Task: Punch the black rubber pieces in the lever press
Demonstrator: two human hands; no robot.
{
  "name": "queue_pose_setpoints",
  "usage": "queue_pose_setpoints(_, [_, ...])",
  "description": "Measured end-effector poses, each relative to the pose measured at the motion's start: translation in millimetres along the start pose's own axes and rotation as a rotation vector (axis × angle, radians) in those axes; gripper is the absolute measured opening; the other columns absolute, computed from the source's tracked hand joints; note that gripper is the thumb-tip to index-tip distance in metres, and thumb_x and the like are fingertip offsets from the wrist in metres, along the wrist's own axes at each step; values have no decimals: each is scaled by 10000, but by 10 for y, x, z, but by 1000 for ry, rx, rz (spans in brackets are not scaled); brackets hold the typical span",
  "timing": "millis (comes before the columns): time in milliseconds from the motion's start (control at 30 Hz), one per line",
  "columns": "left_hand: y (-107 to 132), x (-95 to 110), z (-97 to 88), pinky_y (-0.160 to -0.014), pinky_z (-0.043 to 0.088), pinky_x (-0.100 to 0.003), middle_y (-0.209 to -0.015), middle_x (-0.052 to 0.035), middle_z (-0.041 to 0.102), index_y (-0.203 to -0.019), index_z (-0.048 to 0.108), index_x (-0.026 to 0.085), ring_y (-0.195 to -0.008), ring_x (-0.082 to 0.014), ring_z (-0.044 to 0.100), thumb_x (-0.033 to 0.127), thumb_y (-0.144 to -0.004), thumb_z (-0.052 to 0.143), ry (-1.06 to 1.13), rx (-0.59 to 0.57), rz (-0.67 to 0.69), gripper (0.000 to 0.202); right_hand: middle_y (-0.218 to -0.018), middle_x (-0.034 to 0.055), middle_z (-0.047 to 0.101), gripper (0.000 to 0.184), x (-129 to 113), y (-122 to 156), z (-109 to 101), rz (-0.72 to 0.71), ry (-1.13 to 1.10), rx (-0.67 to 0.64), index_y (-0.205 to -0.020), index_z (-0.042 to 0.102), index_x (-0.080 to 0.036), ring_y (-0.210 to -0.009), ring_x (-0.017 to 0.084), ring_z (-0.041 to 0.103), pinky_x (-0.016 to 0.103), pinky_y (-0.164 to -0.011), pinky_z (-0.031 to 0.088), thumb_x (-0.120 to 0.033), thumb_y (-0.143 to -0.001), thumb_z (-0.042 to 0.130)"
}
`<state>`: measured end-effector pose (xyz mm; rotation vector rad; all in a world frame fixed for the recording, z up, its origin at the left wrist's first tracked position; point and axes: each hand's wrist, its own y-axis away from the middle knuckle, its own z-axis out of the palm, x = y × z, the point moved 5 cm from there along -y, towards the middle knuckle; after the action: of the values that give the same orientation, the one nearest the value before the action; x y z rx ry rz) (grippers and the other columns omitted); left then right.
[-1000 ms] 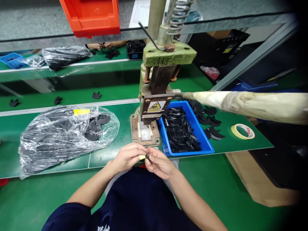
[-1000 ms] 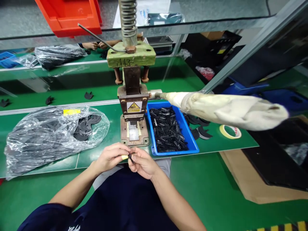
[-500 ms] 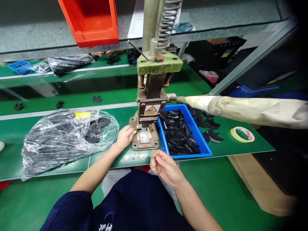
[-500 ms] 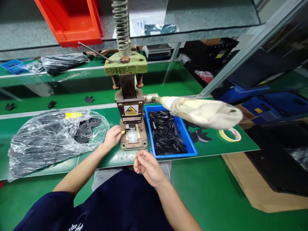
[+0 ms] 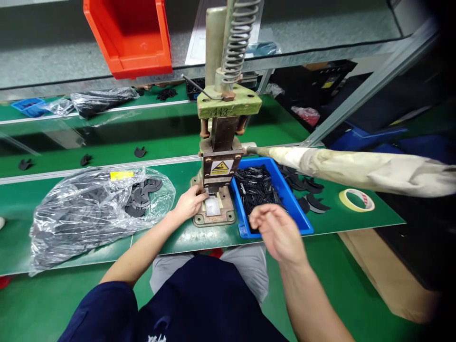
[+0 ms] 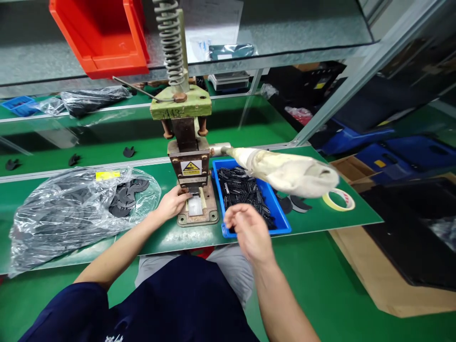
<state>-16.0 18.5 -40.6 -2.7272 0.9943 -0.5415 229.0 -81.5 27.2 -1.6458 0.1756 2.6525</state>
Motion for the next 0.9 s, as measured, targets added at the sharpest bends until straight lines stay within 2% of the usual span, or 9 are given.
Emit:
queue_pose_setpoints(100, [-3, 24, -4, -856, 520, -296, -1127, -75, 609, -1161, 714, 238, -1027, -210, 589, 168, -935, 451, 44, 9, 5, 353, -1066, 42, 686, 426, -708, -132, 89, -523, 87, 163, -997, 666, -246, -1010, 200, 654, 362, -833, 531, -549, -719, 781])
queue_pose_setpoints(167, [6, 31, -6, -853, 521, -295, -1114, -74, 609, -1163, 711, 236, -1007, -206, 593, 148, -921, 464, 72, 27, 16, 358, -1165, 38, 653, 506, -1162, -121, 316, -839, 109, 165, -1091, 661, -262, -1167, 228, 622, 455, -1020, 472, -611, -733, 739])
queue_pose_setpoints(233, [18, 36, -7, -857, 523, -298, -1111, -78, 608, -1166, 710, 230, -1002, -206, 599, 135, -913, 468, 84, 45, 30, 362, -1139, 26, 636, 479, -1477, -124, 605, -967, 184, 59, -1116, 664, -276, -1214, 225, 600, 467, -1079, 421, -653, -827, 610])
queue_pose_setpoints(367, [30, 42, -5, -862, 526, -310, -1111, -89, 607, -1174, 708, 221, -1013, -209, 601, 139, -921, 458, 98, 56, 29, 365, -739, 3, 586, 504, -1708, -109, 944, -1036, 261, -238, -877, 670, -202, -759, 174, 622, 404, -830, 507, -698, -804, 615])
queue_pose_setpoints(533, [35, 66, -5, -850, 522, -312, -1103, -97, 617, -1167, 708, 208, -997, -208, 601, 162, -952, 424, 90, 66, 50, 359, -552, -31, 475, 418, -1326, 84, 791, -1118, 498, -270, -618, 494, -225, -566, 155, 522, 423, -661, 470, -546, -828, 660])
queue_pose_setpoints(600, [37, 59, 0, -850, 520, -311, -1096, -91, 620, -1154, 711, 217, -988, -206, 602, 161, -952, 426, 93, 71, 49, 354, -547, -35, 484, 329, -1023, 178, 631, -1128, 577, -105, -585, 463, -240, -583, 178, 534, 497, -716, 486, -400, -809, 644])
queue_pose_setpoints(700, [35, 46, 19, -854, 519, -308, -1099, -85, 621, -1149, 711, 226, -990, -201, 605, 150, -943, 432, 81, 64, 42, 355, -519, -48, 499, 298, -581, 318, 399, -1166, 587, 163, -548, 425, -254, -566, 196, 522, 575, -760, 491, -346, -779, 587])
queue_pose_setpoints(800, [35, 62, 26, -865, 525, -320, -1114, -92, 624, -1142, 714, 221, -1001, -209, 609, 143, -941, 431, 75, 57, 39, 356, -537, -44, 538, 238, -304, 345, 282, -1129, 586, 230, -541, 455, -274, -602, 224, 537, 639, -808, 475, -291, -735, 593])
queue_pose_setpoints(900, [66, 90, 2, -886, 537, -341, -1135, -105, 628, -1159, 703, 202, -1023, -220, 612, 145, -938, 431, 108, 52, 55, 355, -554, -34, 553, 247, -239, 312, 209, -1139, 530, 252, -512, 453, -279, -603, 231, 524, 640, -789, 472, -292, -694, 619])
